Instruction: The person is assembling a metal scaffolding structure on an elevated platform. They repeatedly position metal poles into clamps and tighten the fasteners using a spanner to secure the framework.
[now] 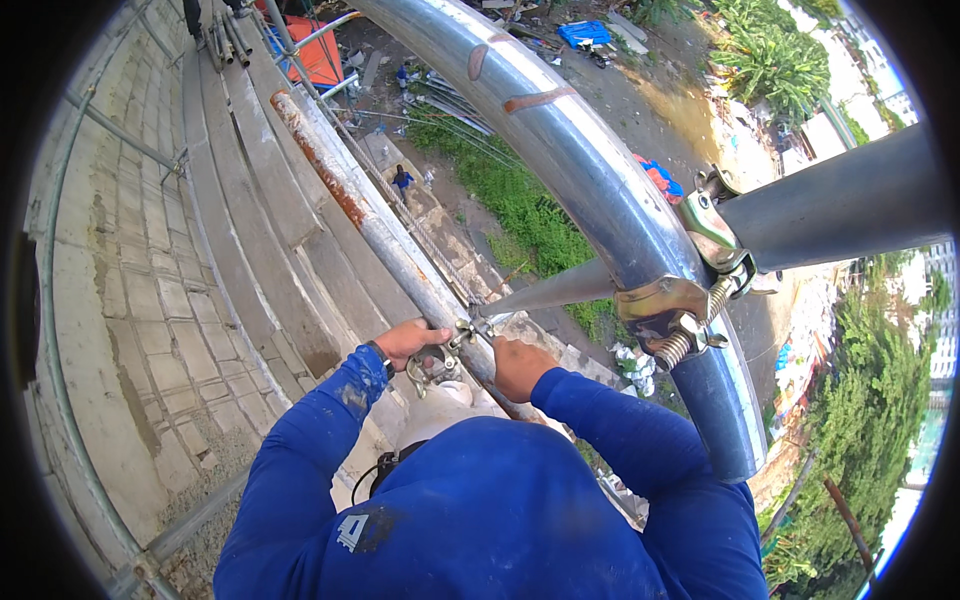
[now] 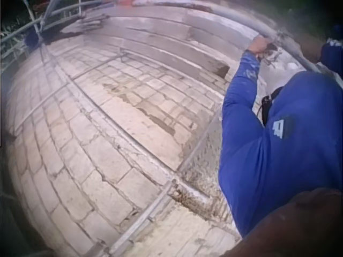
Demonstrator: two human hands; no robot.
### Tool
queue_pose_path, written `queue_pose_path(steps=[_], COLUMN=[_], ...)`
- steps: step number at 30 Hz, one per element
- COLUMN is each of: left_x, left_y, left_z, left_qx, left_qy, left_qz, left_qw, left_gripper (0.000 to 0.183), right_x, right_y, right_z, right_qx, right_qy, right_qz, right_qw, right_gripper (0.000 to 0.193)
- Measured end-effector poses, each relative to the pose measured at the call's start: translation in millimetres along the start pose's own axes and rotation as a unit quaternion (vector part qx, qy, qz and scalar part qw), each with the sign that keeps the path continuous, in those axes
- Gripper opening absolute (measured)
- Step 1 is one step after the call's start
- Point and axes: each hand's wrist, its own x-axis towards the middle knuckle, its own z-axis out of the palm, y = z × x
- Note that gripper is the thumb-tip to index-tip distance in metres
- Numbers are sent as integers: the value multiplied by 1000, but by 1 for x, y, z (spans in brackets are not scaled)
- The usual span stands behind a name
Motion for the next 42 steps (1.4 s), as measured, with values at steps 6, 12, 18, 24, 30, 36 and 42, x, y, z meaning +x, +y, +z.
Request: queue_pose_path(steps=[6, 12, 18, 24, 30, 36, 42], left_x=[-8, -6, -7, -10, -21, -29, -29], left_y=[10, 2, 1, -1, 5, 10, 10], left_z=[9, 4, 5, 5, 9, 16, 15], left_qx=[29, 27, 26, 40, 37, 42, 74], left_qy=[37, 26, 1, 6, -12, 11, 6], left_qz=[-12, -3, 1, 7, 17, 4, 13], left_qw=[999, 999, 1000, 999, 999, 999, 997], left_gripper=[34, 35, 40, 47, 52, 53, 47], right_x=[4, -3, -17, -21, 46, 119, 162], right_y=[14, 11, 47, 85, 89, 79, 40], right_z=[-12, 0, 48, 40, 53, 50, 25], right_qx=[20, 48, 134, 119, 154, 327, 461], right_qy=[-28, 8, 120, 48, 35, -23, 12], right_qz=[-78, -95, -146, -164, -121, -96, -95], right_qw=[996, 994, 973, 978, 980, 940, 882], right_gripper=[28, 37, 39, 30, 22, 27, 26])
